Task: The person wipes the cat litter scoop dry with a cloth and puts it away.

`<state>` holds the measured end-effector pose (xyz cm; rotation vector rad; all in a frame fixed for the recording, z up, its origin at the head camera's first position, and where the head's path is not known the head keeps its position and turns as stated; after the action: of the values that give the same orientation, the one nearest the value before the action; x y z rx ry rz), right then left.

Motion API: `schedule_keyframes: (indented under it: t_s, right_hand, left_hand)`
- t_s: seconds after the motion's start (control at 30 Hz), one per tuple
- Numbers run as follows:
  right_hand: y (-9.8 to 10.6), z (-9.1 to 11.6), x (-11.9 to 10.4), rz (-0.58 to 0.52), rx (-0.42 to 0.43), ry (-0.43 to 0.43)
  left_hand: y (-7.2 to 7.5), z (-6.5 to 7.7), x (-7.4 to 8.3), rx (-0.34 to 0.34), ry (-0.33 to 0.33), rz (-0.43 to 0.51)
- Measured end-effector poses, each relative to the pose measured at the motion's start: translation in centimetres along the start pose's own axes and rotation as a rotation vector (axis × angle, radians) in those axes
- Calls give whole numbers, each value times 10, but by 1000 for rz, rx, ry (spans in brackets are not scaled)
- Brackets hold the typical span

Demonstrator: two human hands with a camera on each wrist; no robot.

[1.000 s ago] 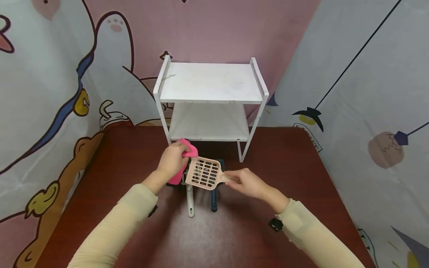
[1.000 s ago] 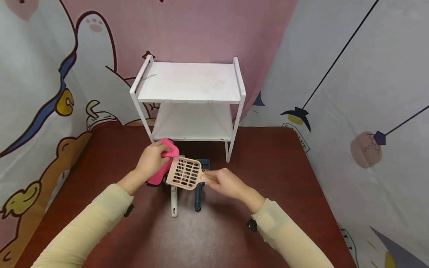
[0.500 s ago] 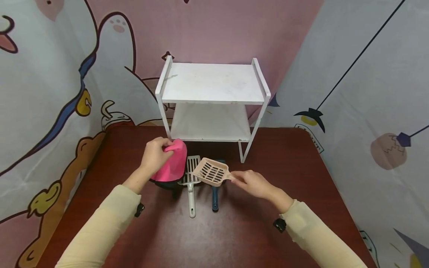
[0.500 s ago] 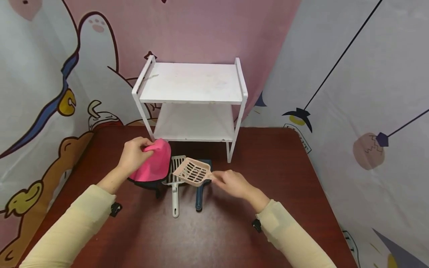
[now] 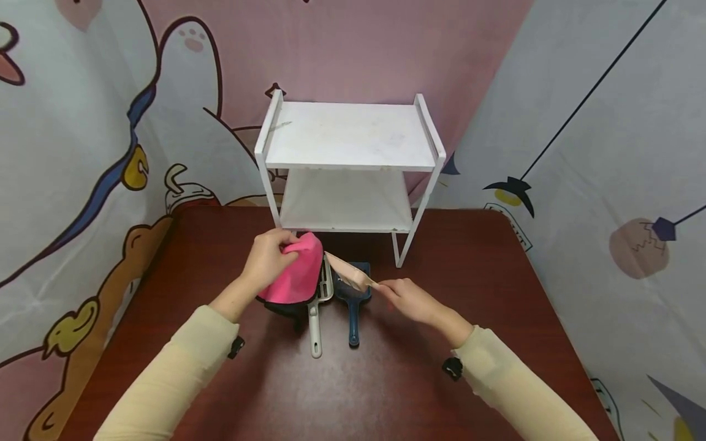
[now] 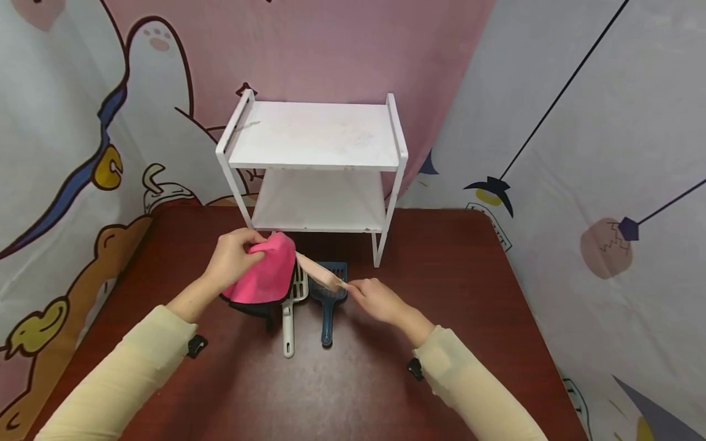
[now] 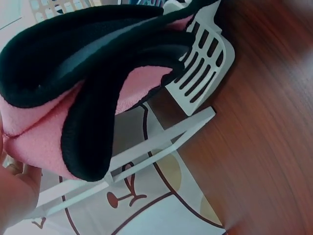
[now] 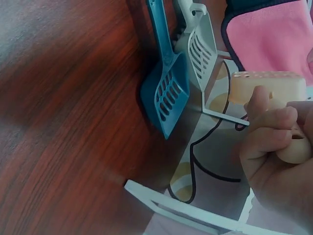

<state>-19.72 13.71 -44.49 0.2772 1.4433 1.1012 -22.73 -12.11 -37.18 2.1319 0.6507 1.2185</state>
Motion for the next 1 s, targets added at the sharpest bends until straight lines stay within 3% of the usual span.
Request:
schedule_keyframes:
  t_s: [0.47,0.63,0.9,1.0]
  right_hand:
    - [-9,-12,-13,33,-24,-42]
    - [-8,-11,-20,66,14,13]
    - [-5,-8,-24,73,37,38]
    - [-5,-8,-23,76,37,39]
  left_hand:
    - [-40,1,36,-146,-101,128]
    - [-54,5,41,-208,-76,155]
    - [-49,4,36,-126,-108,122]
    - [-47,3,28,-107,-90,105]
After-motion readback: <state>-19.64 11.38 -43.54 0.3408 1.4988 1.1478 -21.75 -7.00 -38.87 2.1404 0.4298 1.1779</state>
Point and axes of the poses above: each hand's wrist, its own z-axis away from the middle knuckle, its own y-axis out of the back of the hand, x = y × z, the point moved 6 cm from there along -z, towards the middle knuckle, and after that the axes turned 5 degrees about -y, right-handed, at the moved point
